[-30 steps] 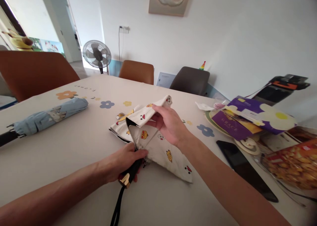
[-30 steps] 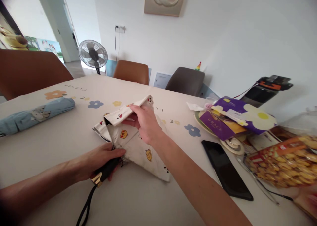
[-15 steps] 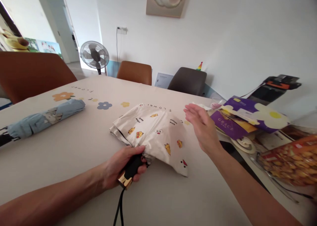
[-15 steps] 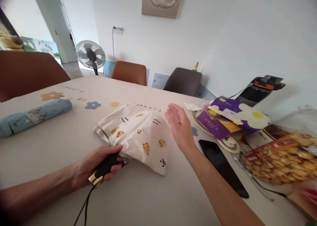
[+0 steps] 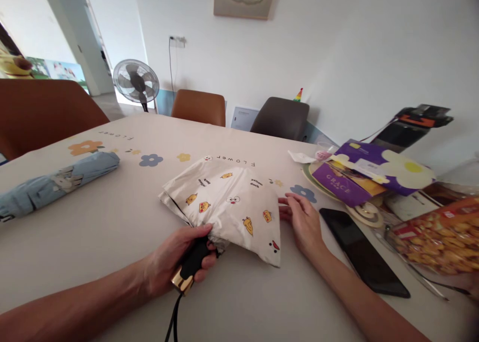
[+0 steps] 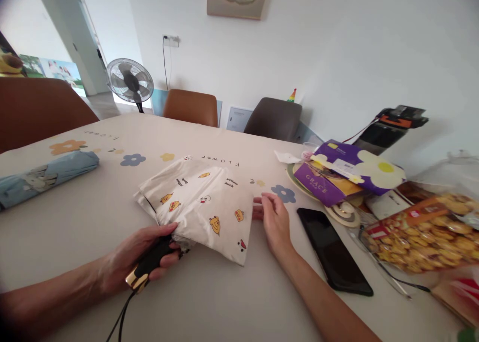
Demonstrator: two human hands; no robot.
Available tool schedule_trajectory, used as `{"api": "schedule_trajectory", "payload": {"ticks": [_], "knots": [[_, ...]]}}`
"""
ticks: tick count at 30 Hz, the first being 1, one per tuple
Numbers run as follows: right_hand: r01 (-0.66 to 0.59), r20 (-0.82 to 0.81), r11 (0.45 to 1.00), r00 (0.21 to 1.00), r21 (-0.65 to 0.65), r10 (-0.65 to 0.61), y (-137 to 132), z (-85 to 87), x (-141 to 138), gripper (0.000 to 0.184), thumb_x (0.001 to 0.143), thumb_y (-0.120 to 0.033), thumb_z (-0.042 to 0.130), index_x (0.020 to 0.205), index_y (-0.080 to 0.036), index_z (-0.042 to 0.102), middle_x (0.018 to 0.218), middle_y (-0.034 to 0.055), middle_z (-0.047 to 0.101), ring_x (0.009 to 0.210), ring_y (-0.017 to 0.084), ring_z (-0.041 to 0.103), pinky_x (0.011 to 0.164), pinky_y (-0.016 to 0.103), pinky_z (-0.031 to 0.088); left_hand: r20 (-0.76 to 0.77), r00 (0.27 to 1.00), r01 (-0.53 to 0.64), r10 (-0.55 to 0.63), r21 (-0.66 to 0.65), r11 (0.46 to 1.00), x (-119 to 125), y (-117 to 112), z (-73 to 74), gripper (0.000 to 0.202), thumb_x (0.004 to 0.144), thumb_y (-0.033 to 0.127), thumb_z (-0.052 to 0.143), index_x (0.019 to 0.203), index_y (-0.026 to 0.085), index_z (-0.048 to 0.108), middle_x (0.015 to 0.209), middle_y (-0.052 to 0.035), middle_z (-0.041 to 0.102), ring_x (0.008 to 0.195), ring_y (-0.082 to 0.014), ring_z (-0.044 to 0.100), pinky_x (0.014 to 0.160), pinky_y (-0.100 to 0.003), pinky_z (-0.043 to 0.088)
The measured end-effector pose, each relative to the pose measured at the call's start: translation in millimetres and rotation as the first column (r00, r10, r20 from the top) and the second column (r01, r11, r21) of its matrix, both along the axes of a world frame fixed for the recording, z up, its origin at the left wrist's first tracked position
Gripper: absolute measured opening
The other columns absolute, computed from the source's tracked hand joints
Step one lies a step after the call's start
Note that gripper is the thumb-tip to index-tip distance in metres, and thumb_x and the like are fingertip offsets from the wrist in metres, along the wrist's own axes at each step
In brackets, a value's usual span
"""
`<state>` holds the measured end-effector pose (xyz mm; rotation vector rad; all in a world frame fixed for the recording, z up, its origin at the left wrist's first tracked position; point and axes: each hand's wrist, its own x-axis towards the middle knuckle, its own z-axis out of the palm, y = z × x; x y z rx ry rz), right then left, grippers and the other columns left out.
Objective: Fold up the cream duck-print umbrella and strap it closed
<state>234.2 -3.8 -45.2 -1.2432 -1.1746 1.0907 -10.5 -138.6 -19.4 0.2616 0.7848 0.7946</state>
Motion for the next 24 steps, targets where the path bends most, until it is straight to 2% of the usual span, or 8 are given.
{"api": "schedule_trajectory", "payload": {"ticks": [6,11,13,16,18,20,24], "knots": [[-0.06,-0.022,0.987,0.998,-0.147,0.057,-9.1,12.0,-5.9,0.029,0.076,-0.042,0.061,0.09,-0.017,0.057,0.074,0.0052,0.066,0.054,0.017,0.062,0.046,0.026,0.049,-0.008,1.0,0.01,-0.01,-0.026,1.0,-0.8,1.1,0.4,0.034,0.08,0.044,0.049,0.064,0.014,0.048,0.05,-0.0012,0.049,0.036,-0.0071,0.045,0.034,-0.016,0.038],[-0.184,-0.13,0.942,0.98,-0.28,0.153,-21.1,19.3,-12.9,0.026,0.074,-0.041,0.063,0.079,-0.016,0.059,0.072,0.0067,0.068,0.056,0.019,0.064,0.046,0.027,0.047,0.006,1.0,-0.007,0.007,-0.026,1.0,-0.5,1.9,1.1,0.033,0.081,0.043,0.049,0.065,0.013,0.049,0.051,-0.0013,0.049,0.037,-0.0064,0.044,0.035,-0.016,0.039],[-0.254,-0.198,0.899,0.961,-0.356,0.193,-28.1,24.9,-17.2,0.024,0.074,-0.039,0.064,0.078,-0.015,0.061,0.074,0.0083,0.069,0.06,0.021,0.065,0.051,0.029,0.05,0.009,1.0,-0.004,0.005,-0.024,1.0,-0.2,1.8,1.7,0.033,0.081,0.043,0.05,0.065,0.013,0.049,0.051,-0.0015,0.049,0.038,-0.0064,0.044,0.035,-0.016,0.04],[-0.367,-0.271,0.788,0.927,-0.494,0.261,-38.2,34.3,-22.7,0.026,0.074,-0.037,0.064,0.085,-0.014,0.064,0.078,0.0103,0.07,0.063,0.023,0.066,0.057,0.032,0.053,0.001,1.0,-0.003,0.003,-0.03,1.0,0.6,1.1,3.7,0.033,0.081,0.042,0.05,0.064,0.013,0.049,0.051,-0.0017,0.049,0.038,-0.0069,0.044,0.035,-0.016,0.04],[-0.386,-0.275,0.745,0.921,-0.544,0.277,-42.6,40.0,-24.5,0.027,0.072,-0.035,0.066,0.089,-0.014,0.064,0.078,0.0096,0.07,0.064,0.022,0.066,0.057,0.031,0.053,-0.009,1.0,-0.012,0.012,-0.033,0.999,1.2,0.6,5.3,0.032,0.081,0.041,0.05,0.064,0.013,0.05,0.051,-0.0013,0.049,0.038,-0.0068,0.044,0.034,-0.016,0.04],[-0.383,-0.271,0.745,0.922,-0.546,0.275,-44.3,45.7,-25.2,0.029,0.071,-0.033,0.067,0.095,-0.015,0.064,0.078,0.009,0.07,0.066,0.023,0.067,0.059,0.031,0.053,-0.016,1.0,-0.02,0.02,-0.025,0.999,1.4,0.5,6.2,0.031,0.081,0.04,0.051,0.065,0.012,0.05,0.052,-0.0008,0.048,0.039,-0.0065,0.043,0.035,-0.016,0.04],[-0.412,-0.3,0.815,0.903,-0.408,0.307,-42.1,63.4,-28.4,0.029,0.075,-0.035,0.061,0.097,-0.016,0.064,0.078,0.0094,0.07,0.077,0.027,0.067,0.067,0.036,0.054,-0.034,0.999,-0.006,0.006,0.001,1.0,1.1,0.6,5.6,0.032,0.081,0.04,0.051,0.066,0.012,0.05,0.053,-0.0013,0.048,0.04,-0.0067,0.044,0.036,-0.016,0.04]]}}
